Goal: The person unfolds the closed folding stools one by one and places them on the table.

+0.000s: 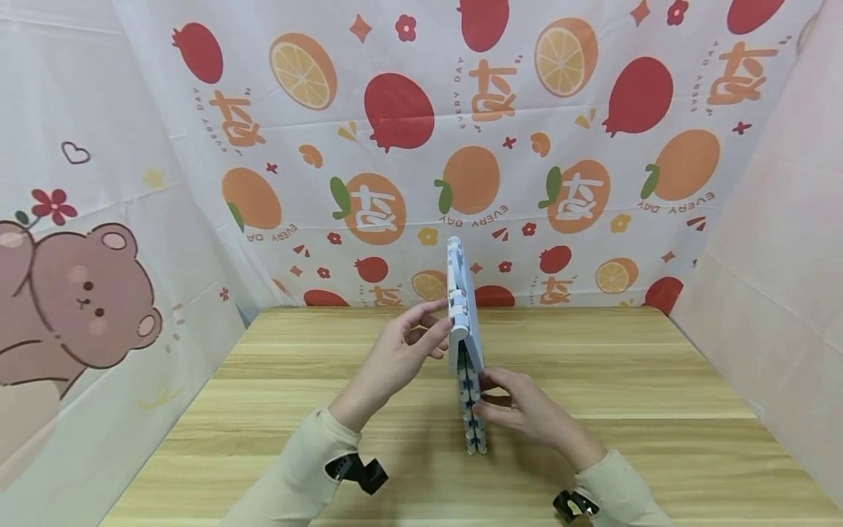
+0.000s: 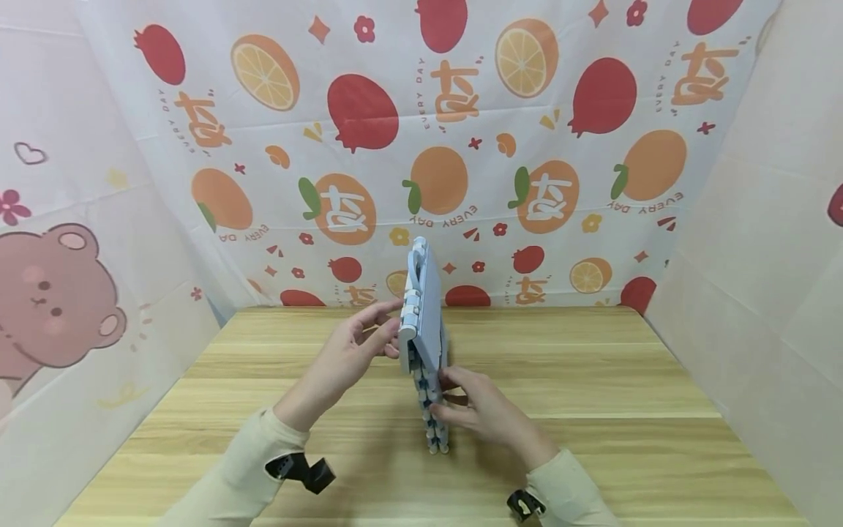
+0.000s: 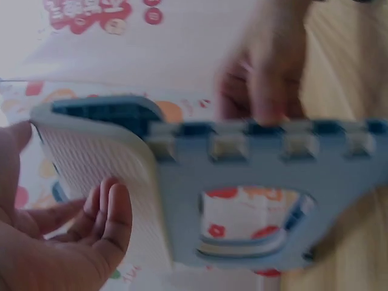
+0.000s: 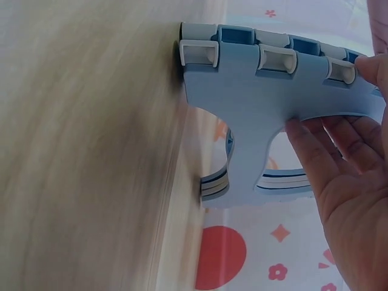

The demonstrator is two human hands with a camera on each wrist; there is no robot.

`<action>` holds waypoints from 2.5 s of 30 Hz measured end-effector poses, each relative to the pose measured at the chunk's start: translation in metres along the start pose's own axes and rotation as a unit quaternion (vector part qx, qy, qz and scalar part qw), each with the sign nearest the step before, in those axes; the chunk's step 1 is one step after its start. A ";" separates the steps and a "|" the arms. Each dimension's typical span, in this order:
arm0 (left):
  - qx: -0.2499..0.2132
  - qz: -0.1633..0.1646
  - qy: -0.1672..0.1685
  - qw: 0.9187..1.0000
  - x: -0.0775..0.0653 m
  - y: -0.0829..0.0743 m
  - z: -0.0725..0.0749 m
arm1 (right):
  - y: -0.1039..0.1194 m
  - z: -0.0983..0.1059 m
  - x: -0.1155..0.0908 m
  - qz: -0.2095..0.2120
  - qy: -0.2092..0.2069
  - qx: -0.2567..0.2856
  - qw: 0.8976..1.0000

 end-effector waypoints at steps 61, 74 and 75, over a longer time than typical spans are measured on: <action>0.070 -0.023 0.080 0.994 -0.021 0.062 -0.040 | -0.016 0.017 -0.016 -0.018 -0.030 -0.111 0.993; 0.063 -0.009 0.080 0.995 -0.024 0.067 -0.025 | -0.023 0.026 -0.022 -0.021 -0.027 -0.111 0.993; 0.063 -0.008 0.080 0.995 -0.024 0.067 -0.025 | -0.024 0.027 -0.022 -0.021 -0.027 -0.111 0.993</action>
Point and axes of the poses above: each hand's wrist, its own x-axis towards the middle knuckle, its own z-axis out of the back of the hand, y = z × x, the point moved 5 cm from there along x, towards the middle knuckle, and after that the axes turned 9 degrees about -z, right-handed, at the moved point
